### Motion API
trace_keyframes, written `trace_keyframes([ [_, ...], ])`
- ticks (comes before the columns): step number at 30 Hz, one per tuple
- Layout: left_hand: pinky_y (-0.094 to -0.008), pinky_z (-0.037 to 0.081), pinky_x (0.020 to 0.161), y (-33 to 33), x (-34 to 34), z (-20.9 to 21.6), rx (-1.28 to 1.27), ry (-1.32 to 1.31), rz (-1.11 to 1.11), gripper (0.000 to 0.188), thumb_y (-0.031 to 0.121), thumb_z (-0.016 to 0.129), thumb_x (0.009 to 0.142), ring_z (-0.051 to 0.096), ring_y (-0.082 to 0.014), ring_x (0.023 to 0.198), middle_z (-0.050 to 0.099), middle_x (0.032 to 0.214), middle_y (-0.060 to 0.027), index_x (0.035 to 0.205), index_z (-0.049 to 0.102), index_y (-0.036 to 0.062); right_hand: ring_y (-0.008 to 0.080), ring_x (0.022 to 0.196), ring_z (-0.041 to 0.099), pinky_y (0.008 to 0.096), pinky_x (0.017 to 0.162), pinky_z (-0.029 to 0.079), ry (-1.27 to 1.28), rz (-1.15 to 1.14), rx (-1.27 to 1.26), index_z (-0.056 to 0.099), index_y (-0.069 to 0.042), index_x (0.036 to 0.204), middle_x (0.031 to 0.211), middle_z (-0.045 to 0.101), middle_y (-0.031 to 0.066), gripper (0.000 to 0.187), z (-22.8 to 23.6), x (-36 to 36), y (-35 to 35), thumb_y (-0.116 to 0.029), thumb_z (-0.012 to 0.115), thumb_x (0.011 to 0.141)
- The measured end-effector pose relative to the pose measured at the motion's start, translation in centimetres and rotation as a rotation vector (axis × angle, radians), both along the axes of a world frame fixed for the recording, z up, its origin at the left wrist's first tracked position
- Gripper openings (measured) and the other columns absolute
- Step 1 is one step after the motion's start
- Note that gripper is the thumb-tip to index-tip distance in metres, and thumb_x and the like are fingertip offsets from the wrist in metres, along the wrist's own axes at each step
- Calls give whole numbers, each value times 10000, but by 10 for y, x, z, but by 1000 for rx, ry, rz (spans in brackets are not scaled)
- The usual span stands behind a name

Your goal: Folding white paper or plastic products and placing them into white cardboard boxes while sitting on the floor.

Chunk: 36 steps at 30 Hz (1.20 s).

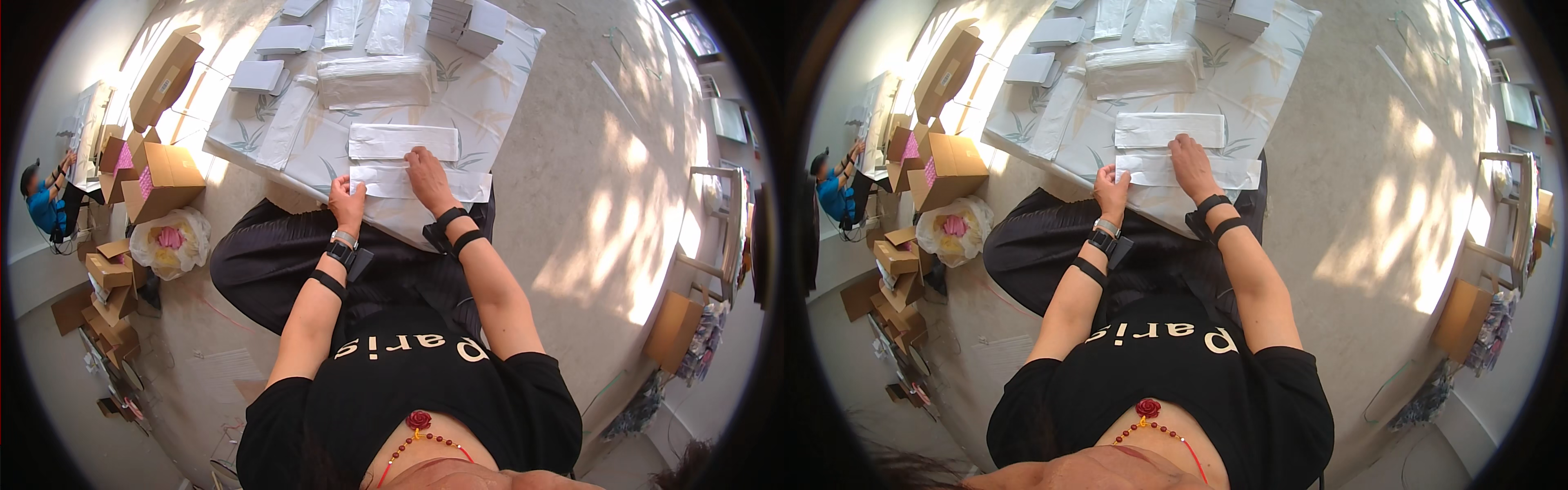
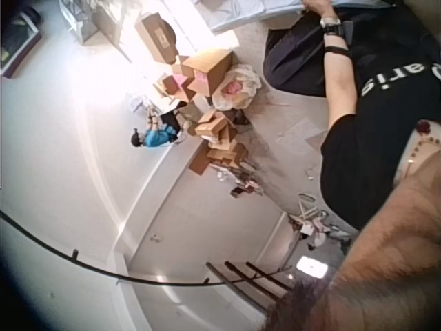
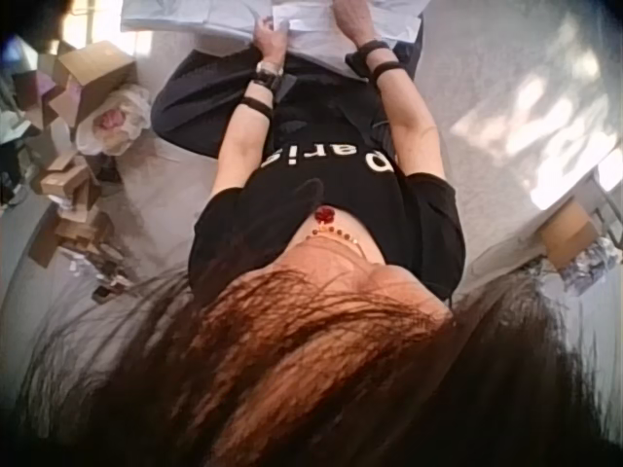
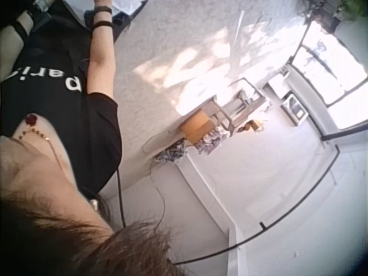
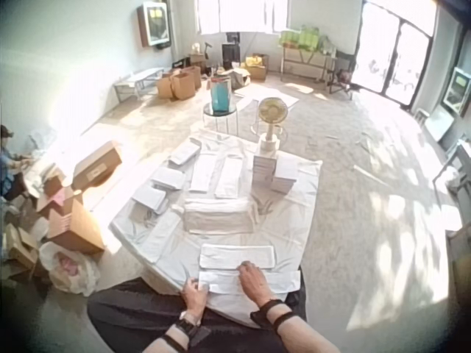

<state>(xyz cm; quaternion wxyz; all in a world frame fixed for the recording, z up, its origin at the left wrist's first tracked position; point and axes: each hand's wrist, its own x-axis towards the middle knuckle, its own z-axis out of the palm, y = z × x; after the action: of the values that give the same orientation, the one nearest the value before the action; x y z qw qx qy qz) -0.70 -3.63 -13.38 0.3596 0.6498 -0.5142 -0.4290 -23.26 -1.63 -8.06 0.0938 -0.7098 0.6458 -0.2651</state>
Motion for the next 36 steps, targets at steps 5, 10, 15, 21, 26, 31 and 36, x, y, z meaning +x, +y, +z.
trace_keyframes([
  [5,-302,582,726,2,0,2,-12,-5,15,397,83,771,871,708,-164,815,735,973,-124,1199,589,-48,372,1083,602,445,930,511,-155,-57,-32,634,-1,1114,1138,608,179,231,9,14,39,20,600,887],
  [10,-301,579,705,2,-5,17,78,168,46,315,111,755,887,700,-149,799,743,944,-101,1141,633,-30,349,1035,602,444,888,505,-33,-146,4,649,-35,1276,1158,619,147,386,-4,31,66,-9,637,891],
  [15,-255,577,676,-5,5,32,188,318,29,225,110,740,946,681,-107,803,731,952,-59,1094,644,-29,326,1046,588,443,898,484,10,-181,17,622,-59,1356,1192,607,118,458,-8,38,66,-33,619,899],
  [21,-275,575,779,-4,-12,66,200,415,-29,212,151,746,967,666,-95,838,717,956,-42,1065,639,-3,310,1052,587,438,897,470,2,-189,10,601,-77,1385,1191,604,102,491,-12,35,68,-55,604,894],
  [26,-260,539,779,2,-42,88,259,615,-127,208,171,733,977,656,-92,870,697,989,-34,1083,625,28,283,1073,585,436,903,439,35,-203,51,597,-113,1401,1188,606,87,484,-9,34,71,-105,613,917],
  [31,-251,514,736,2,-57,93,302,570,-143,184,174,722,976,635,-84,834,676,959,-19,1070,619,54,272,1094,577,449,925,413,27,-217,50,593,-145,1417,1178,607,79,477,-7,35,72,-149,614,940],
  [36,-261,508,717,-4,-72,95,324,507,-177,173,175,714,977,625,-83,825,670,947,-8,1066,618,63,270,1098,568,447,935,412,81,-209,68,588,-118,1422,1201,597,84,482,-7,32,73,-130,603,941],
])
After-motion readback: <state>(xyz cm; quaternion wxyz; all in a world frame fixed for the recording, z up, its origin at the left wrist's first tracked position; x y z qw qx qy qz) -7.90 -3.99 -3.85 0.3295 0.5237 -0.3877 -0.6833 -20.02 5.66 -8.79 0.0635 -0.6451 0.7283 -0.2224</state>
